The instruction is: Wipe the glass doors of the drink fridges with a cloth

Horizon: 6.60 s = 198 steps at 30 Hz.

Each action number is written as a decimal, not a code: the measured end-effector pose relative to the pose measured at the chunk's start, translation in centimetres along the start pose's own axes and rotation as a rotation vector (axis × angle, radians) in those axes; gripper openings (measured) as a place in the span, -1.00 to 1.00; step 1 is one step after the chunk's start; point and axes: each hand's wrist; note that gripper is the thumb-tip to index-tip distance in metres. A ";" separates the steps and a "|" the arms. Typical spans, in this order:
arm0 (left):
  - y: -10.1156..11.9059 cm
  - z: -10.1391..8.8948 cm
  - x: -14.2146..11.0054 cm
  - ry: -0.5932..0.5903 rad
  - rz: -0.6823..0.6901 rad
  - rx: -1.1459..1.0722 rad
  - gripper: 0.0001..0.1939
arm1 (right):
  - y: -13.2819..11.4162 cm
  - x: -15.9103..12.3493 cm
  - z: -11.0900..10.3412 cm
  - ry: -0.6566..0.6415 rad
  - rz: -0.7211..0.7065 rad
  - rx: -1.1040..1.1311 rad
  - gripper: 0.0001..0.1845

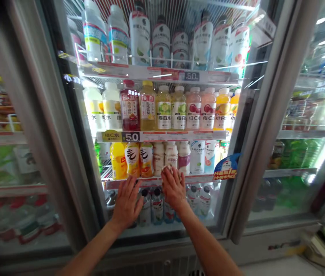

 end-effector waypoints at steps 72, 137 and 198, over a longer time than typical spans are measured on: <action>-11.0 -5.0 11.8 0.283 -0.112 0.193 -0.37 | 0.7 20.4 0.0 -0.004 -0.232 0.021 -0.41; -8.1 -5.6 24.0 0.391 0.000 0.198 -0.44 | 16.6 22.3 -5.6 0.160 0.043 -0.098 -0.45; -7.9 -4.7 16.7 0.218 0.159 0.234 -0.40 | 7.8 17.3 -2.5 0.192 -0.022 -0.062 -0.38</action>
Point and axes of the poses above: each hand's wrist, its own x-axis towards the middle knuckle, its own z-axis out of the palm, y = z × x, and after that the axes turned 2 degrees about x, right-handed
